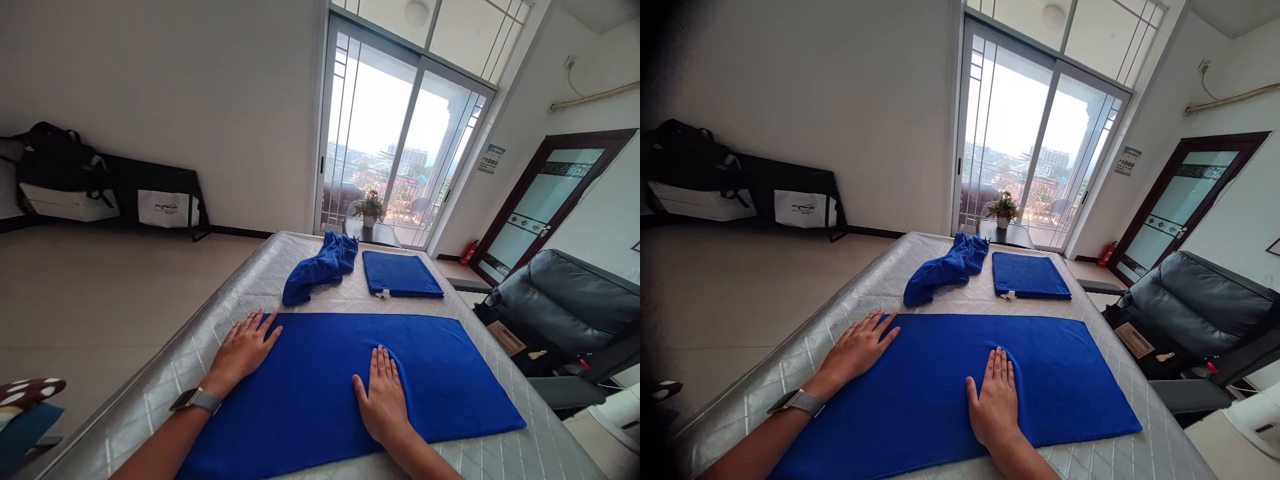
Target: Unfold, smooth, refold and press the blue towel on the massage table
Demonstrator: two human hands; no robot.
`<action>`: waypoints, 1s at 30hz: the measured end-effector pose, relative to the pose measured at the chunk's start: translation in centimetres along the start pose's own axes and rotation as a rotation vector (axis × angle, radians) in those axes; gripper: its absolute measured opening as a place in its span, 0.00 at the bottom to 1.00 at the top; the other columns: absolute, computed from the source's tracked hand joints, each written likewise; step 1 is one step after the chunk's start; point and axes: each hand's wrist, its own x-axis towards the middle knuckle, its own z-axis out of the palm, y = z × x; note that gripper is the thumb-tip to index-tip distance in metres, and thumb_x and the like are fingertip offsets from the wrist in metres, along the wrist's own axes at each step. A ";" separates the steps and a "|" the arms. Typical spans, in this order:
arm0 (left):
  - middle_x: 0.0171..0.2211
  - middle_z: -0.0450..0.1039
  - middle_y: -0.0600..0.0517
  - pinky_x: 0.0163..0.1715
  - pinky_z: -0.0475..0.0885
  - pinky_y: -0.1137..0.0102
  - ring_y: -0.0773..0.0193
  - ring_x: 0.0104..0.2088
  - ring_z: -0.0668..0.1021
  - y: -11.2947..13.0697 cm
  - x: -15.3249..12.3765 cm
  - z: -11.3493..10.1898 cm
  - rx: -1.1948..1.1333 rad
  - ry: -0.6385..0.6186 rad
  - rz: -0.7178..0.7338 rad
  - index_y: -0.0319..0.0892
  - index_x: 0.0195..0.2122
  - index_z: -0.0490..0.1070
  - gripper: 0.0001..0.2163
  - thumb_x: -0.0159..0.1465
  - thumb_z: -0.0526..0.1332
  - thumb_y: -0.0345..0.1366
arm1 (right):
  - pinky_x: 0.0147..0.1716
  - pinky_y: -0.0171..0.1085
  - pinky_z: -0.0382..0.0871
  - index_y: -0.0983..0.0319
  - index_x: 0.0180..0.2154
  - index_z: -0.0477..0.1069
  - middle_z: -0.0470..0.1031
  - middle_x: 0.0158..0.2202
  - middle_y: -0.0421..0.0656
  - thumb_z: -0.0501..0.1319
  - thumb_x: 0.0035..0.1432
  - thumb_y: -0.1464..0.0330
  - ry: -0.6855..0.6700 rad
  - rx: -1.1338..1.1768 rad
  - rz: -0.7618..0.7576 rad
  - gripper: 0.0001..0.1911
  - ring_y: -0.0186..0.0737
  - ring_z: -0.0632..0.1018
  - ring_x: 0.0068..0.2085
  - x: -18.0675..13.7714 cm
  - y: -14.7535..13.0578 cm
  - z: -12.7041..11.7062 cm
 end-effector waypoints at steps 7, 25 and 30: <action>0.71 0.55 0.42 0.68 0.53 0.51 0.49 0.72 0.55 -0.2 -0.1 0.2 0.067 -0.009 0.022 0.42 0.70 0.56 0.28 0.71 0.44 0.46 | 0.71 0.45 0.36 0.71 0.71 0.43 0.41 0.74 0.48 0.39 0.70 0.48 -0.005 -0.070 0.029 0.42 0.44 0.45 0.73 0.4 2.0 -0.2; 0.71 0.57 0.43 0.69 0.51 0.49 0.49 0.72 0.56 -0.4 0.2 0.2 -0.072 -0.018 -0.018 0.43 0.70 0.56 0.31 0.69 0.44 0.52 | 0.71 0.45 0.35 0.72 0.71 0.43 0.42 0.74 0.49 0.38 0.69 0.46 0.040 -0.143 0.117 0.44 0.44 0.45 0.73 0.7 9.1 -0.6; 0.71 0.55 0.41 0.68 0.51 0.49 0.49 0.71 0.56 -0.7 0.3 1.1 -0.056 0.003 -0.018 0.43 0.70 0.56 0.32 0.69 0.43 0.53 | 0.71 0.44 0.35 0.72 0.71 0.43 0.42 0.74 0.49 0.37 0.69 0.46 0.042 -0.152 0.150 0.44 0.45 0.46 0.73 0.7 10.4 -0.8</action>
